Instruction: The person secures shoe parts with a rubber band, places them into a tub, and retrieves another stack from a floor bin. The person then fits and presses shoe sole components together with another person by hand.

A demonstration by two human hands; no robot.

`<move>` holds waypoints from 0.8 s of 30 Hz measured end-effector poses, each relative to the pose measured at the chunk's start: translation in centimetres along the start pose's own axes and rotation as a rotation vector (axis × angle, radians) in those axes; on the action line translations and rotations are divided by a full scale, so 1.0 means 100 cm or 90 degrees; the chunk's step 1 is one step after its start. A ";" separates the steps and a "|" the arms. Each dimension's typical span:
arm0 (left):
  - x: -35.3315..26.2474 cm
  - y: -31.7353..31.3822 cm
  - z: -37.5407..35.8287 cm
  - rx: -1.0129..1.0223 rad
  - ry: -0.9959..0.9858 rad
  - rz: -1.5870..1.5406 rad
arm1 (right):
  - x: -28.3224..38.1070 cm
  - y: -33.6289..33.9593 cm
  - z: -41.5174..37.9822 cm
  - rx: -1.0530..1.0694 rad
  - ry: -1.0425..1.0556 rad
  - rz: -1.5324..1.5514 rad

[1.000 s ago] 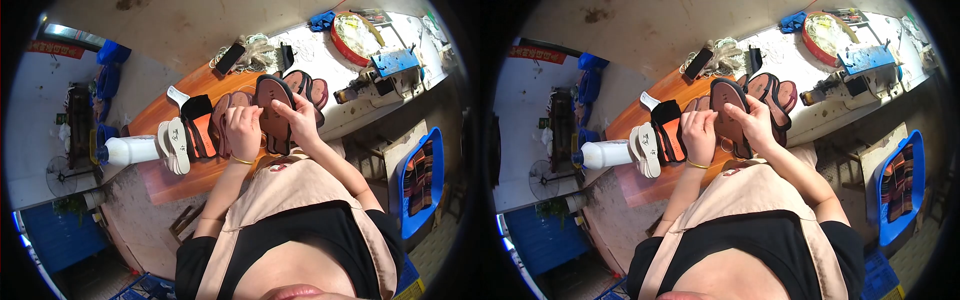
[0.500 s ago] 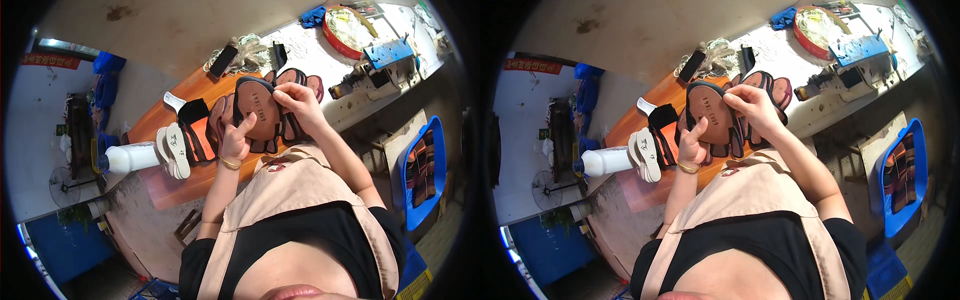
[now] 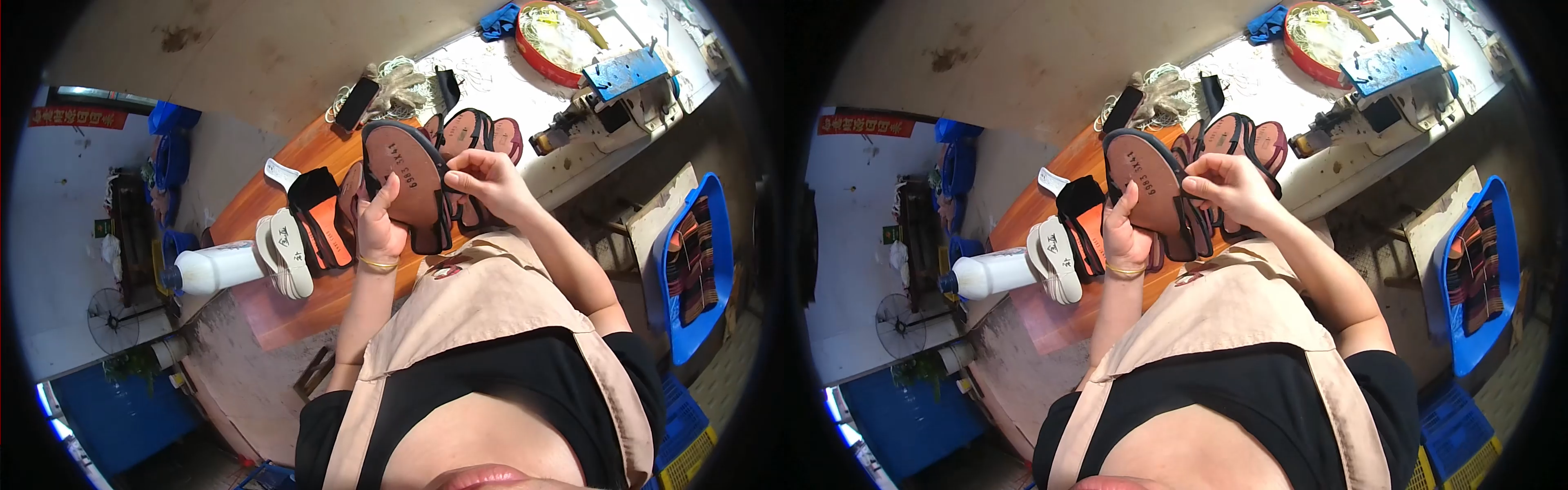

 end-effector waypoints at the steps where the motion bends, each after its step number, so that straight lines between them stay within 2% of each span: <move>1: -0.001 0.000 0.003 -0.004 -0.022 0.009 | 0.000 0.004 -0.003 -0.017 0.016 0.003; 4: 0.004 -0.013 0.012 0.032 0.015 0.048 | -0.002 0.019 -0.017 -0.073 0.067 0.041; 7: 0.005 -0.049 0.025 0.104 0.048 0.174 | -0.010 0.032 -0.034 -0.025 0.066 0.094; 8: 0.012 -0.062 0.027 0.132 0.126 0.222 | -0.010 0.036 -0.040 0.011 0.071 0.138; 10: 0.043 -0.082 0.034 0.283 0.261 0.457 | -0.013 0.058 -0.050 -0.039 0.064 0.228; 11: 0.062 -0.098 0.039 0.397 0.267 0.524 | -0.012 0.063 -0.058 -0.037 0.039 0.202; 12: 0.076 -0.103 0.053 0.409 0.274 0.531 | -0.018 0.072 -0.060 -0.048 0.048 0.208; 14: 0.106 -0.118 0.083 0.494 0.193 0.735 | -0.045 0.118 -0.066 -0.275 0.067 0.250; 15: 0.124 -0.117 0.099 0.467 0.220 0.789 | -0.046 0.127 -0.072 -0.366 0.110 0.329; 16: 0.143 -0.115 0.115 0.440 0.245 0.843 | -0.050 0.133 -0.071 -0.375 0.120 0.336; 18: 0.174 -0.127 0.133 0.427 0.305 0.738 | -0.069 0.155 -0.077 -0.481 0.122 0.456; 20: 0.195 -0.127 0.153 0.410 0.350 0.773 | -0.071 0.176 -0.079 -0.528 0.115 0.466; 21: 0.206 -0.119 0.158 0.387 0.420 0.684 | -0.075 0.185 -0.075 -0.526 0.108 0.406; 22: 0.194 -0.130 0.147 0.352 0.439 0.673 | -0.075 0.188 -0.073 -0.521 0.096 0.347; 24: 0.189 -0.117 0.164 0.349 0.399 0.816 | -0.074 0.191 -0.066 -0.534 0.091 0.339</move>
Point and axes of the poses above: each hand's wrist, its own z-axis towards the middle knuckle, its own y-axis out of the back of the hand, x = y × z, the point moved 10 cm from there along z, towards the middle knuckle, and after that the axes turned 1 degree about z, right-handed, at the moved point
